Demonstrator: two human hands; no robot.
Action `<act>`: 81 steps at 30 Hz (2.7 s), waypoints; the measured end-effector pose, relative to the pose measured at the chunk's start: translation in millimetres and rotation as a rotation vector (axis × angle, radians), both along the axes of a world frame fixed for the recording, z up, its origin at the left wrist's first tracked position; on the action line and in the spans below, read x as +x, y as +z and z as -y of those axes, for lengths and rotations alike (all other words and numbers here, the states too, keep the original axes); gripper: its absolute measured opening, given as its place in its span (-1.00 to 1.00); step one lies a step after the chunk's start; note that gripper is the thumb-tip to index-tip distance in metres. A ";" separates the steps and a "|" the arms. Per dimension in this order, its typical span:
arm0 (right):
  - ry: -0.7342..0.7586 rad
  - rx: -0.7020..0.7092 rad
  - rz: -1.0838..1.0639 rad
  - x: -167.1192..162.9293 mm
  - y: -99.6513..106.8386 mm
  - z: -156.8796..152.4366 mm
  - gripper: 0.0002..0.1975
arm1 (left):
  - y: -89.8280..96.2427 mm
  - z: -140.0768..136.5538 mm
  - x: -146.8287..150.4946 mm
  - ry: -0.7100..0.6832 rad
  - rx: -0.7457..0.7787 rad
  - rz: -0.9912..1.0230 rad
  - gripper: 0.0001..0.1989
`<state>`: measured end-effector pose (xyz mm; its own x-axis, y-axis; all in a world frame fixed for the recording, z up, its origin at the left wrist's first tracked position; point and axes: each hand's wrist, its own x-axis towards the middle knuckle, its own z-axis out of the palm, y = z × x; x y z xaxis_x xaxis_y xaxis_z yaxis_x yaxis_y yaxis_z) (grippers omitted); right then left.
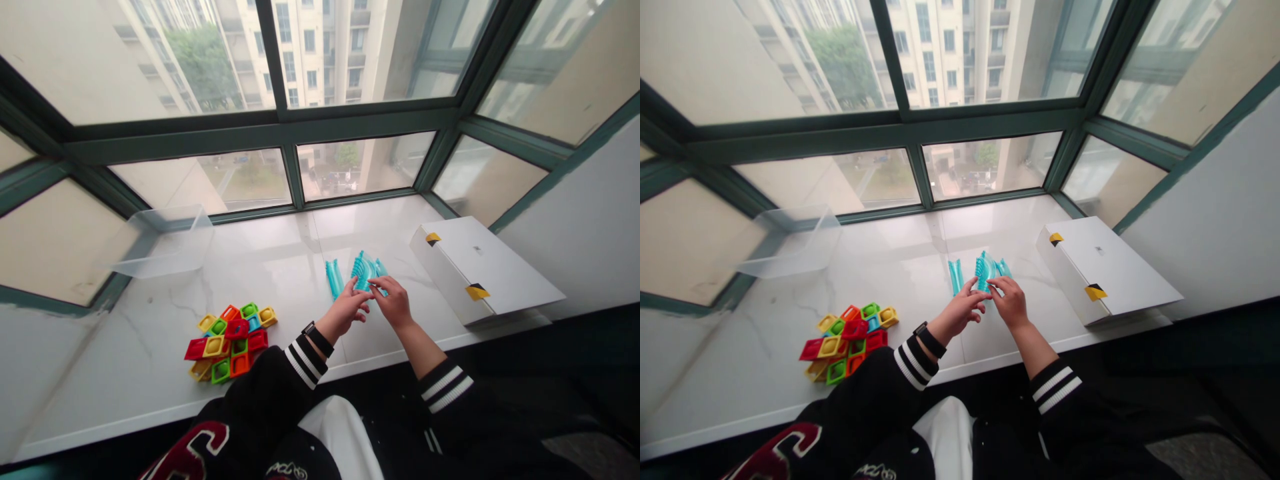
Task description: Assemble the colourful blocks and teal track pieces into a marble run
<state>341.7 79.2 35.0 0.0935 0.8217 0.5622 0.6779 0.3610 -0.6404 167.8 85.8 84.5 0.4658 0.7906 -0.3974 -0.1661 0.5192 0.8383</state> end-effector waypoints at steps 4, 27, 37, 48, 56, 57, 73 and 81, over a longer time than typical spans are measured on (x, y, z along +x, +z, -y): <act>0.014 -0.022 -0.009 0.2 -1.4 0.4 -0.78 | -3.2 -1.4 2.1 0.011 -0.011 0.000 0.10; 0.023 0.013 0.029 1.3 0.4 1.1 -0.80 | -4.9 -2.9 0.0 0.003 -0.004 -0.002 -0.01; 0.030 0.025 0.046 1.6 -0.4 0.1 -0.80 | -3.4 -2.6 1.3 0.008 0.004 -0.013 -0.01; 0.029 0.003 0.094 3.5 -1.0 2.2 -0.72 | 1.0 0.0 1.1 0.007 -0.015 -0.026 0.07; -0.069 -0.059 -0.057 0.3 -9.5 35.9 -0.56 | 29.8 5.0 -16.4 0.068 -0.007 0.009 0.09; -0.082 -0.067 -0.081 -1.6 -12.2 44.2 -0.58 | 34.7 5.0 -19.4 0.082 -0.002 0.020 0.07; 0.186 -0.400 -0.045 -16.2 -64.6 91.5 -0.74 | 31.6 39.7 -215.0 0.498 0.413 -0.336 -0.50; 0.013 -0.422 0.015 -30.3 -82.7 84.6 -0.63 | -16.7 89.5 -340.3 0.714 0.786 -1.141 -0.62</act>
